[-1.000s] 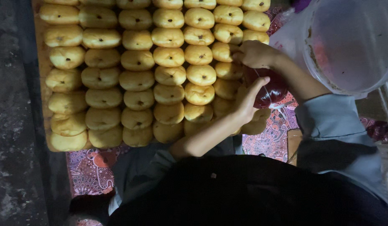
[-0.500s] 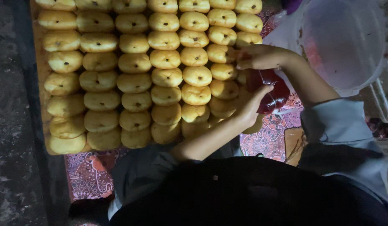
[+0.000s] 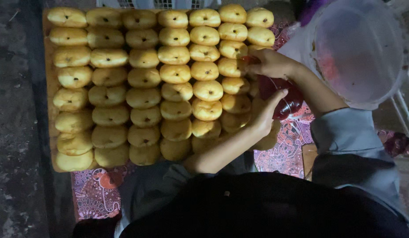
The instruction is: The person sits cross-legged and uses a piping bag to fill rows of small round pastries with a red filling. They systematically move across the tray, squeezing the bag to inject filling into each pastry.
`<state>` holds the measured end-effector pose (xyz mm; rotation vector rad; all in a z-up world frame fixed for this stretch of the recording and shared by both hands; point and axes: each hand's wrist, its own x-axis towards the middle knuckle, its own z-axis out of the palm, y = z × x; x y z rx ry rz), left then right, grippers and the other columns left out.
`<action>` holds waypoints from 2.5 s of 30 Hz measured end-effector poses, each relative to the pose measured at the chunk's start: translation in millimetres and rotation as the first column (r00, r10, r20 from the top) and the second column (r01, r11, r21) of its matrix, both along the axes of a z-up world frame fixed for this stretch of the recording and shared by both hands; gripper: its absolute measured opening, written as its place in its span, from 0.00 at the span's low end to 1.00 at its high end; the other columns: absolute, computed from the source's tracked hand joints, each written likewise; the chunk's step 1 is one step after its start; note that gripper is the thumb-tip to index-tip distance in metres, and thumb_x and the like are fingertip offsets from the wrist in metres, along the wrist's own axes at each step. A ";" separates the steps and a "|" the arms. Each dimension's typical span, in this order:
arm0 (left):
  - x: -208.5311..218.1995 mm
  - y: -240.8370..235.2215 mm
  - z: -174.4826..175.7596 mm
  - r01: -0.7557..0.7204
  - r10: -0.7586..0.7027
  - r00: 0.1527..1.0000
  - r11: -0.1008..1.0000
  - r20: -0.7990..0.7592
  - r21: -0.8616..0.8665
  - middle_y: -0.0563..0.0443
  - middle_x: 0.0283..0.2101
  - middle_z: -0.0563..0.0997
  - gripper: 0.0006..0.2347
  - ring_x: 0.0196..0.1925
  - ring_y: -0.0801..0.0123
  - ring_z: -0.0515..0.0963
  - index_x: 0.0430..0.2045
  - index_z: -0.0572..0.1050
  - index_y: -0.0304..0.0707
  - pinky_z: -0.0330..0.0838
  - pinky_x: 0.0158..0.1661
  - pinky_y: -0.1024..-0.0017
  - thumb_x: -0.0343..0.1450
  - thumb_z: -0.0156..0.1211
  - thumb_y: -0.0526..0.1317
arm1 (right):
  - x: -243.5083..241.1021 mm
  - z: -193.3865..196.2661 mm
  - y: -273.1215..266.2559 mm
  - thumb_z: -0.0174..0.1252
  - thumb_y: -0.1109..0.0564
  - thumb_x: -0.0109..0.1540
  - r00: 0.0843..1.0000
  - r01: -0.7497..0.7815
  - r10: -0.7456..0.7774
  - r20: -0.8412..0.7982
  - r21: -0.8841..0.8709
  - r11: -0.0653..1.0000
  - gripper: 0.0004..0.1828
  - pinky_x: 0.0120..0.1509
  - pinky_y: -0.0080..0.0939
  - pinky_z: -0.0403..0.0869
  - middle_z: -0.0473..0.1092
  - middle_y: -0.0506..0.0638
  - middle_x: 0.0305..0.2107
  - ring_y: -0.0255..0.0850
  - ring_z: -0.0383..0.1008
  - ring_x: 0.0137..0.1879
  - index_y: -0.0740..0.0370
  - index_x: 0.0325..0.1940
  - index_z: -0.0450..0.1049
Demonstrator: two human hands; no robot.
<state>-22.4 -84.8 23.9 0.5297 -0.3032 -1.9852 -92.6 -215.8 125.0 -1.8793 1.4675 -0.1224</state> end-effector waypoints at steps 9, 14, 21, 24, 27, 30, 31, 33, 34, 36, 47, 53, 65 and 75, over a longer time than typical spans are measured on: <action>16.8 -34.0 -2.5 0.341 -0.352 0.934 0.928 0.053 0.152 0.56 0.47 0.79 0.25 0.45 0.73 0.77 0.53 0.75 0.50 0.73 0.35 0.69 0.65 0.66 0.57 | -12.4 -38.5 -44.3 0.60 0.42 0.63 0.979 0.013 -0.013 -0.202 -0.004 1.000 0.27 0.51 0.50 0.74 0.78 0.64 0.37 0.51 0.78 0.43 0.69 0.50 0.77; 32.1 -44.5 11.6 0.363 -0.395 0.913 0.902 0.102 0.235 0.50 0.41 0.78 0.25 0.37 0.69 0.77 0.48 0.73 0.47 0.73 0.27 0.66 0.63 0.67 0.59 | -15.7 -58.5 -62.1 0.57 0.39 0.63 0.962 -0.008 0.028 -0.271 0.074 0.997 0.26 0.53 0.51 0.74 0.77 0.67 0.36 0.57 0.79 0.44 0.61 0.54 0.79; 36.4 -52.3 12.9 0.299 -0.343 0.933 0.908 0.111 0.292 0.49 0.42 0.79 0.25 0.38 0.66 0.79 0.49 0.73 0.47 0.76 0.33 0.64 0.61 0.68 0.57 | -19.6 -84.9 -74.8 0.48 0.49 0.65 0.800 -0.533 0.431 -0.418 -0.164 0.830 0.20 0.56 0.55 0.72 0.72 0.62 0.59 0.59 0.75 0.54 0.56 0.58 0.73; 35.6 -53.2 9.3 0.234 -0.261 0.962 0.940 0.081 0.247 0.52 0.44 0.79 0.24 0.42 0.68 0.80 0.49 0.73 0.46 0.77 0.35 0.63 0.62 0.70 0.53 | -14.9 -83.0 -71.7 0.47 0.47 0.66 0.903 -0.313 0.271 -0.335 -0.080 0.946 0.20 0.57 0.57 0.71 0.72 0.60 0.57 0.60 0.75 0.53 0.55 0.57 0.74; 33.4 -54.3 4.8 0.231 -0.259 0.963 0.937 0.077 0.262 0.51 0.43 0.79 0.24 0.42 0.66 0.80 0.49 0.74 0.44 0.78 0.36 0.61 0.62 0.70 0.52 | -7.2 -74.2 -69.4 0.47 0.47 0.67 0.837 -0.391 0.297 -0.459 -0.124 0.912 0.19 0.57 0.58 0.72 0.72 0.64 0.57 0.62 0.75 0.53 0.54 0.56 0.75; 29.9 -58.4 -4.6 0.230 -0.259 0.963 0.938 0.080 0.258 0.51 0.45 0.79 0.24 0.43 0.65 0.79 0.49 0.74 0.44 0.77 0.37 0.59 0.62 0.70 0.52 | 1.3 -67.7 -69.3 0.45 0.41 0.72 0.856 -0.070 0.083 -0.510 0.045 0.997 0.23 0.58 0.59 0.72 0.75 0.70 0.47 0.65 0.75 0.51 0.55 0.62 0.73; 27.7 -58.5 -8.3 0.248 -0.277 0.958 0.932 0.077 0.263 0.52 0.46 0.78 0.24 0.45 0.66 0.79 0.50 0.74 0.46 0.77 0.39 0.60 0.62 0.69 0.53 | 2.8 -65.5 -68.1 0.45 0.41 0.72 0.858 -0.064 0.077 -0.507 0.042 0.997 0.23 0.57 0.60 0.72 0.75 0.71 0.46 0.66 0.75 0.50 0.56 0.61 0.72; 21.6 -57.4 -16.0 0.283 -0.312 0.947 0.920 0.072 0.272 0.54 0.49 0.77 0.25 0.49 0.68 0.78 0.52 0.73 0.50 0.77 0.43 0.61 0.61 0.68 0.54 | 3.8 -59.2 -66.0 0.45 0.42 0.70 0.836 -0.266 0.214 -0.505 -0.033 0.963 0.23 0.56 0.60 0.72 0.75 0.67 0.48 0.65 0.76 0.49 0.58 0.58 0.73; 18.3 -56.2 -19.8 0.315 -0.341 0.937 0.918 0.072 0.240 0.51 0.50 0.77 0.26 0.50 0.67 0.78 0.53 0.73 0.50 0.76 0.44 0.62 0.63 0.67 0.56 | 1.3 -53.2 -64.4 0.45 0.44 0.70 0.783 -0.460 0.349 -0.515 -0.103 0.882 0.22 0.55 0.58 0.73 0.75 0.64 0.51 0.63 0.76 0.49 0.60 0.57 0.74; 10.1 -49.7 -25.4 0.387 -0.404 0.912 0.905 0.072 0.177 0.47 0.53 0.77 0.26 0.54 0.65 0.77 0.56 0.71 0.50 0.74 0.46 0.65 0.67 0.65 0.59 | 0.3 -42.8 -57.5 0.47 0.43 0.69 0.857 -0.371 0.306 -0.414 -0.085 0.925 0.22 0.56 0.53 0.73 0.75 0.60 0.51 0.57 0.76 0.49 0.58 0.57 0.74; -8.0 -46.1 3.7 0.118 -0.121 0.993 0.987 0.019 0.107 0.49 0.41 0.81 0.17 0.38 0.70 0.80 0.45 0.77 0.34 0.77 0.35 0.69 0.67 0.71 0.43 | -16.5 0.2 -36.1 0.61 0.50 0.61 0.990 0.110 -0.114 -0.081 -0.056 0.992 0.19 0.52 0.43 0.75 0.78 0.56 0.39 0.44 0.78 0.45 0.65 0.50 0.78; 3.4 -72.5 3.1 0.125 -0.127 0.992 0.990 0.026 0.063 0.53 0.46 0.81 0.20 0.44 0.72 0.81 0.49 0.77 0.38 0.77 0.44 0.70 0.66 0.70 0.47 | -17.7 -16.3 -68.4 0.59 0.46 0.63 0.992 0.110 -0.112 -0.051 -0.037 0.993 0.20 0.49 0.47 0.74 0.79 0.61 0.37 0.47 0.77 0.43 0.66 0.48 0.77; 2.9 -104.2 -18.5 0.254 -0.263 0.963 0.959 0.059 0.127 0.53 0.56 0.75 0.28 0.52 0.72 0.77 0.57 0.73 0.48 0.72 0.49 0.66 0.64 0.65 0.57 | -17.3 -35.2 -110.3 0.60 0.39 0.62 0.919 0.026 -0.031 -0.394 -0.017 1.000 0.29 0.51 0.55 0.73 0.77 0.70 0.36 0.60 0.78 0.43 0.72 0.44 0.79; 23.7 -121.3 6.1 0.226 -0.242 0.968 0.953 0.060 0.203 0.52 0.57 0.71 0.31 0.56 0.63 0.73 0.57 0.69 0.52 0.73 0.46 0.55 0.60 0.67 0.59 | -12.6 -51.5 -139.8 0.54 0.38 0.66 0.872 -0.026 0.067 -0.486 0.089 0.996 0.32 0.45 0.53 0.74 0.76 0.70 0.30 0.57 0.77 0.36 0.75 0.39 0.79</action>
